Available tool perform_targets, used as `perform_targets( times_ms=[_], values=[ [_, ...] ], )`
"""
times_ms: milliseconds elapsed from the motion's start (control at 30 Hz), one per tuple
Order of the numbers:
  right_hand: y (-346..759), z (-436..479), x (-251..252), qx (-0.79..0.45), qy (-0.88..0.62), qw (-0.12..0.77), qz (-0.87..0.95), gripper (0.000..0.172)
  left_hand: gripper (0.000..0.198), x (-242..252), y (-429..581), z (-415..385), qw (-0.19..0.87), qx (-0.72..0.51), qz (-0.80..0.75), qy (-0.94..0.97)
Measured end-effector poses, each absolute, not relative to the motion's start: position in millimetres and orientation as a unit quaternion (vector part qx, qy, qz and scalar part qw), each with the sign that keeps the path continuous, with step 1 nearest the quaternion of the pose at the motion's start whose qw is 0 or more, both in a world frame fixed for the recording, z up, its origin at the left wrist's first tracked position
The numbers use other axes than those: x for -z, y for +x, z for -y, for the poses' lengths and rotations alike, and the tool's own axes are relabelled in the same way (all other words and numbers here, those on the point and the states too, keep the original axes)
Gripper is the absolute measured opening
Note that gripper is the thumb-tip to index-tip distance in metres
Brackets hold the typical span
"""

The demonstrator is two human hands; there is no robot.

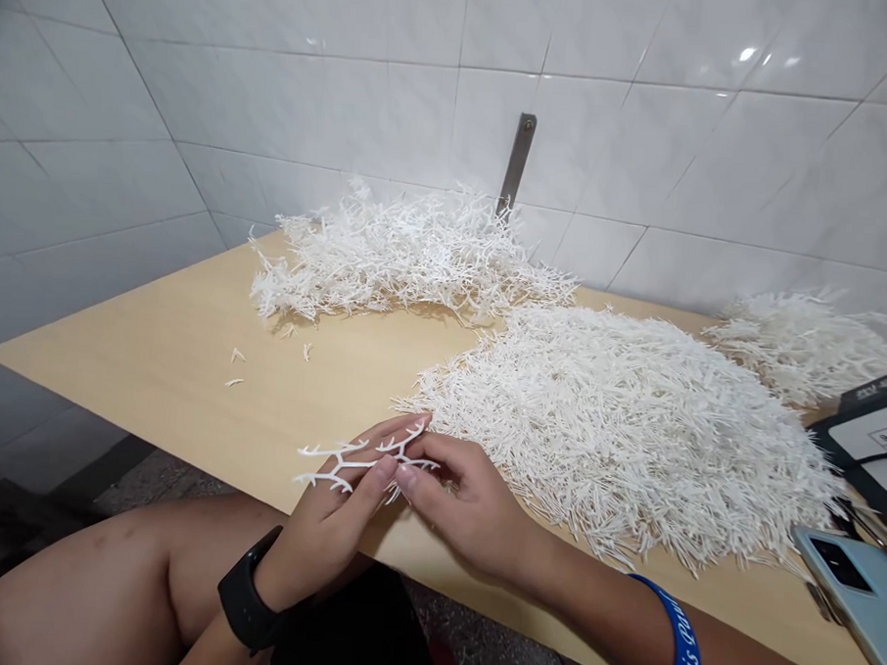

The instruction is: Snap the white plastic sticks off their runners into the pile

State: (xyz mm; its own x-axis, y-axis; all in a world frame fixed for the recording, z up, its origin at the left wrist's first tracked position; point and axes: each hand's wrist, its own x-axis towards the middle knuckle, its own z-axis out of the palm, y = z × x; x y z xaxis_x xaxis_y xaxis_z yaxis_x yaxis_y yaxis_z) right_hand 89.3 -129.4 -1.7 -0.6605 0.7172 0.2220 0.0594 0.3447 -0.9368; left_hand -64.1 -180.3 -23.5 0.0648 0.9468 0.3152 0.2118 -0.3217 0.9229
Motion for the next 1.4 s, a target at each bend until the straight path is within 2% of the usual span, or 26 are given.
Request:
perform_targets(
  times_ms=[167,333,533,733,867,967,1033,1167,1300,1400],
  values=[
    [89,126,1,-0.536,-0.256,0.29,0.75,0.027,0.035,25,-67,180,0.386,-0.514,-0.442,0.625],
    [91,128,3,-0.439,-0.262,0.269,0.816,0.02,0.033,23,-67,181,0.433,-0.537,-0.435,0.578],
    [89,137,3,-0.408,-0.266,0.23,0.843,0.028,0.035,23,-63,179,0.408,-0.577,-0.486,0.514],
    [91,138,3,-0.355,-0.219,0.259,0.871,0.026,0.038,27,-67,177,0.464,-0.663,-0.499,0.31],
    [96,124,8,-0.276,-0.287,0.322,0.859,0.016,0.041,26,-65,177,0.427,-0.62,-0.529,0.392],
    [98,117,13,-0.179,-0.308,0.366,0.86,0.031,0.043,28,-65,176,0.412,-0.622,-0.525,0.409],
    [98,118,13,-0.15,-0.311,0.376,0.86,0.032,0.042,28,-66,175,0.416,-0.616,-0.52,0.421],
    [95,124,8,-0.214,-0.29,0.351,0.865,0.016,0.04,25,-68,178,0.43,-0.581,-0.485,0.491],
    [92,128,6,-0.324,-0.258,0.317,0.854,0.026,0.04,23,-71,180,0.436,-0.544,-0.451,0.558],
    [89,129,6,-0.349,-0.233,0.32,0.849,0.022,0.041,22,-73,179,0.438,-0.517,-0.431,0.596]
  ],
)
